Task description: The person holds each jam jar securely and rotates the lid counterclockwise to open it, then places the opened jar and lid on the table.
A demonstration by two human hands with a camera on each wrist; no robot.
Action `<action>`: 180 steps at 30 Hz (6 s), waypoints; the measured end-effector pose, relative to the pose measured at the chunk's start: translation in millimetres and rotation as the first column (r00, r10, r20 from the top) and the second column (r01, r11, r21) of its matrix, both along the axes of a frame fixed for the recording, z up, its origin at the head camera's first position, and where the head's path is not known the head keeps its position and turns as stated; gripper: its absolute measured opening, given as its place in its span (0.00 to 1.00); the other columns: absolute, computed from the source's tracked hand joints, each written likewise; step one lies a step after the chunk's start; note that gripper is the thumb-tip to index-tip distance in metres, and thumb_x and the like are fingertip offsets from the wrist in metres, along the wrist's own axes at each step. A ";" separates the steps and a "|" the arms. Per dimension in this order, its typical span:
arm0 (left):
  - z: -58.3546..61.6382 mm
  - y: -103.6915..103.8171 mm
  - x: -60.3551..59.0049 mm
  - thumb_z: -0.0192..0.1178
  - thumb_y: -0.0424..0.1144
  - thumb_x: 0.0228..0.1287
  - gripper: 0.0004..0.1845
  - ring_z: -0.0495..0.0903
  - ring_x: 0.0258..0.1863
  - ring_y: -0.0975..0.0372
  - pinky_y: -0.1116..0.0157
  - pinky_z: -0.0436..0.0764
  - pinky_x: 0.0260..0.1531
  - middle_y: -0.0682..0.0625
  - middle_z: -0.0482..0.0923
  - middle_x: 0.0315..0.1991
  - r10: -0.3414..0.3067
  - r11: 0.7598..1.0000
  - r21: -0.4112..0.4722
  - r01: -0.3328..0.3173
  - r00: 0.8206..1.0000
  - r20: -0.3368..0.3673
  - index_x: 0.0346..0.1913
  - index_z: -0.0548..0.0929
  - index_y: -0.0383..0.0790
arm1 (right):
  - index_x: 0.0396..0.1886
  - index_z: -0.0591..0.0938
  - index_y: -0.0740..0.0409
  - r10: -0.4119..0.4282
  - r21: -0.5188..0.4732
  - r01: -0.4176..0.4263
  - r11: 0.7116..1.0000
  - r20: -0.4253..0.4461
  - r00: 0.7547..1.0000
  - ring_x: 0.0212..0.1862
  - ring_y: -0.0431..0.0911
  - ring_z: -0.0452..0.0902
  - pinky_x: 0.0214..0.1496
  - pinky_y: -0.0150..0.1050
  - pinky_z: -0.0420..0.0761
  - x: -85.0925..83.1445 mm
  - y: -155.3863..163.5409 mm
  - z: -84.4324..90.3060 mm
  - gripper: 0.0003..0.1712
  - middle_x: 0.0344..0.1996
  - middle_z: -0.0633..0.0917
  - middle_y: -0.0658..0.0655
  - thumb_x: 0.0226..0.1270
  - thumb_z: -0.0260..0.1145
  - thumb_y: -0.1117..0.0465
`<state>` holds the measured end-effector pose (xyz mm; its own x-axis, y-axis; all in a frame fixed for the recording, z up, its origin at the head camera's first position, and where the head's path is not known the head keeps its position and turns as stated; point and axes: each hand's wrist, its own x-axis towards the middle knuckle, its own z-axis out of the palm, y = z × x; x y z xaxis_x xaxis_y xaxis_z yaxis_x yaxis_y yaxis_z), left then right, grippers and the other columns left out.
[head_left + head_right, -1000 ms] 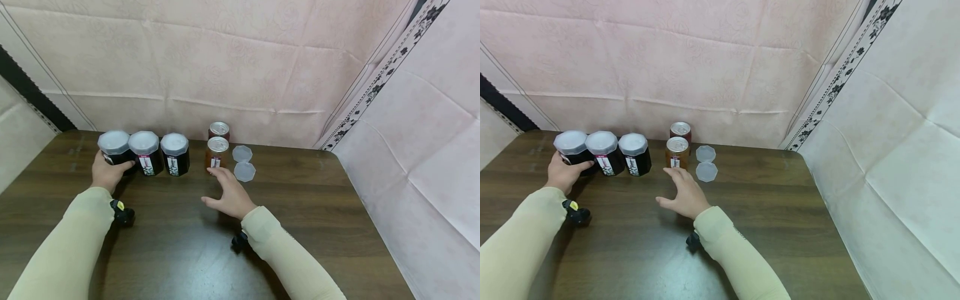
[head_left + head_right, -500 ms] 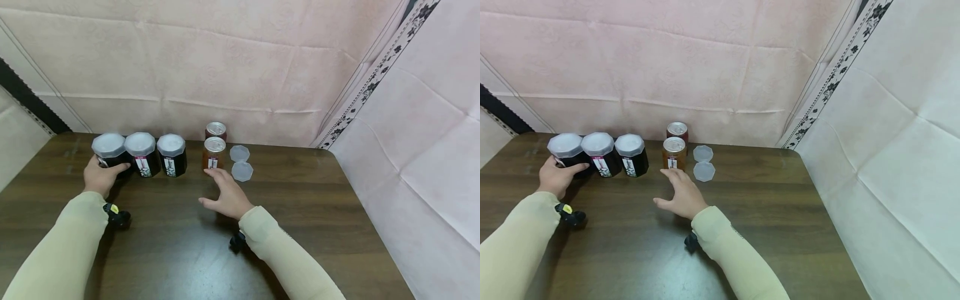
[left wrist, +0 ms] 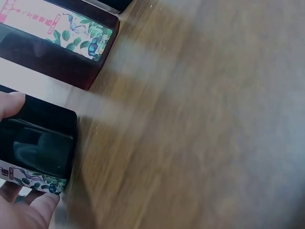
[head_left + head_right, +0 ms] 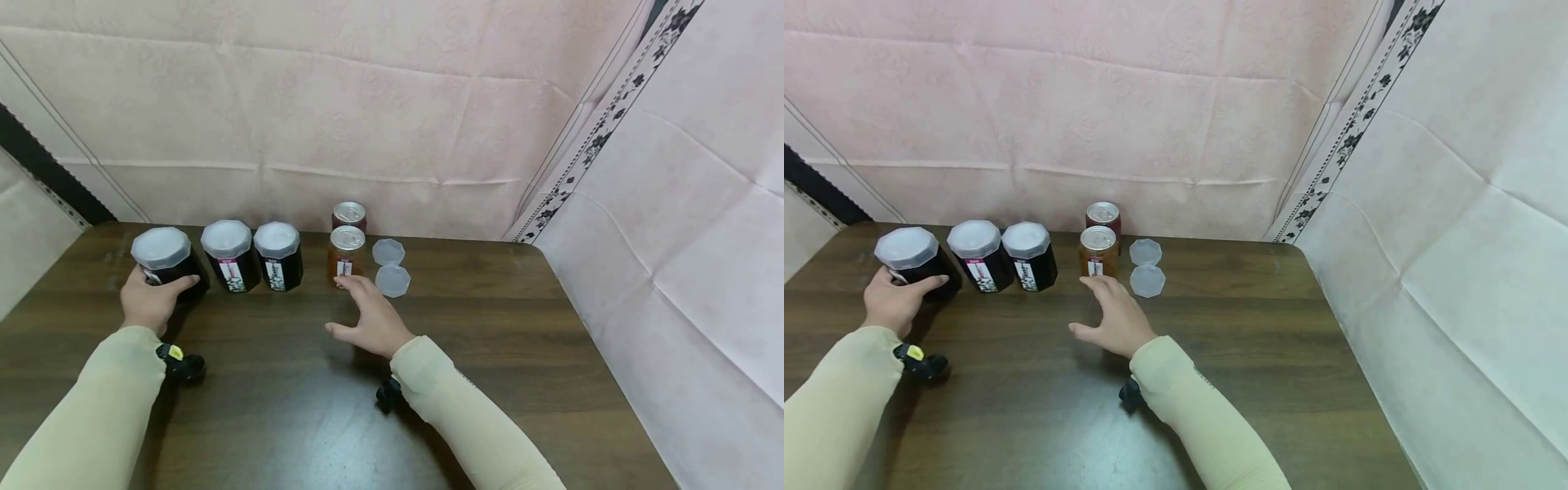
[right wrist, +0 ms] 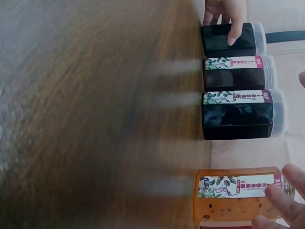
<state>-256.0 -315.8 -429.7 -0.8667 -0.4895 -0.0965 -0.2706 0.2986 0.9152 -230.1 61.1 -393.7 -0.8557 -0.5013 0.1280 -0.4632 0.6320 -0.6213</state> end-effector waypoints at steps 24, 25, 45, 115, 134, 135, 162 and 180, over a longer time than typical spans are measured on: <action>16.3 4.9 38.5 0.67 0.48 0.58 0.49 0.51 0.73 0.51 0.53 0.51 0.72 0.41 0.51 0.75 -0.015 0.999 -0.045 0.012 0.998 -0.065 0.77 0.50 0.45 | 0.73 0.62 0.43 0.002 -0.008 -0.003 1.000 -0.025 1.000 0.70 0.47 0.59 0.68 0.51 0.67 -0.9 -9.5 14.2 0.44 0.71 0.62 0.52 0.59 0.69 0.43; 17.0 6.0 40.3 0.66 0.49 0.58 0.49 0.50 0.73 0.50 0.52 0.51 0.72 0.41 0.51 0.75 -0.025 0.998 -0.052 0.022 0.997 -0.068 0.77 0.50 0.45 | 0.73 0.61 0.43 0.003 -0.007 -0.003 1.000 -0.028 1.000 0.70 0.47 0.59 0.68 0.51 0.67 -1.2 -10.4 15.3 0.44 0.71 0.62 0.51 0.59 0.69 0.43; 27.5 43.7 65.2 0.69 0.43 0.57 0.45 0.58 0.68 0.46 0.45 0.57 0.68 0.36 0.61 0.70 -0.173 0.977 -0.156 0.144 0.968 -0.184 0.74 0.57 0.38 | 0.73 0.62 0.43 0.031 0.005 -0.031 1.000 -0.072 0.997 0.70 0.43 0.59 0.68 0.45 0.67 -2.6 -32.0 39.3 0.44 0.71 0.62 0.49 0.59 0.68 0.42; 24.9 150.6 59.5 0.74 0.34 0.45 0.42 0.65 0.60 0.40 0.40 0.63 0.60 0.32 0.68 0.61 -0.436 0.853 -0.434 0.290 0.852 -0.290 0.65 0.67 0.30 | 0.71 0.65 0.47 0.016 0.077 -0.003 0.997 -0.164 0.986 0.48 0.42 0.73 0.44 0.39 0.80 0.5 -53.2 57.1 0.46 0.59 0.72 0.51 0.55 0.69 0.36; 26.3 165.8 63.1 0.74 0.34 0.46 0.42 0.63 0.60 0.40 0.39 0.67 0.59 0.33 0.65 0.62 -0.419 0.841 -0.463 0.280 0.878 -0.230 0.66 0.67 0.32 | 0.69 0.67 0.47 -0.092 0.140 0.120 0.983 -0.191 0.977 0.40 0.43 0.75 0.33 0.39 0.78 4.3 -58.0 55.0 0.44 0.53 0.75 0.54 0.56 0.63 0.33; 26.4 166.3 63.3 0.74 0.34 0.47 0.42 0.63 0.61 0.40 0.39 0.67 0.58 0.33 0.65 0.63 -0.420 0.840 -0.463 0.283 0.879 -0.225 0.66 0.67 0.32 | 0.68 0.67 0.48 -0.095 0.137 0.122 0.983 -0.188 0.977 0.40 0.43 0.75 0.33 0.39 0.78 4.4 -57.9 55.0 0.43 0.53 0.75 0.54 0.56 0.64 0.34; 25.1 171.5 65.0 0.74 0.35 0.46 0.44 0.63 0.61 0.41 0.40 0.68 0.59 0.32 0.64 0.63 -0.433 0.823 -0.483 0.298 0.880 -0.195 0.67 0.65 0.30 | 0.64 0.71 0.43 -0.104 0.088 0.118 0.989 -0.148 0.984 0.32 0.44 0.75 0.30 0.34 0.76 7.0 -55.0 51.7 0.35 0.51 0.68 0.55 0.57 0.65 0.40; 24.3 172.6 67.2 0.74 0.35 0.46 0.43 0.64 0.61 0.41 0.39 0.69 0.57 0.33 0.65 0.63 -0.432 0.814 -0.507 0.285 0.880 -0.197 0.67 0.65 0.32 | 0.65 0.72 0.41 -0.084 0.126 0.101 0.987 -0.128 0.988 0.33 0.44 0.75 0.31 0.34 0.76 5.6 -54.1 54.6 0.34 0.49 0.67 0.55 0.58 0.63 0.40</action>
<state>-188.8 -143.2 -405.4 -0.9391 -0.0617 0.3381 0.1942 0.7164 0.6702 -224.5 7.0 -339.1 -0.8811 -0.4403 0.1724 -0.4663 0.7484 -0.4717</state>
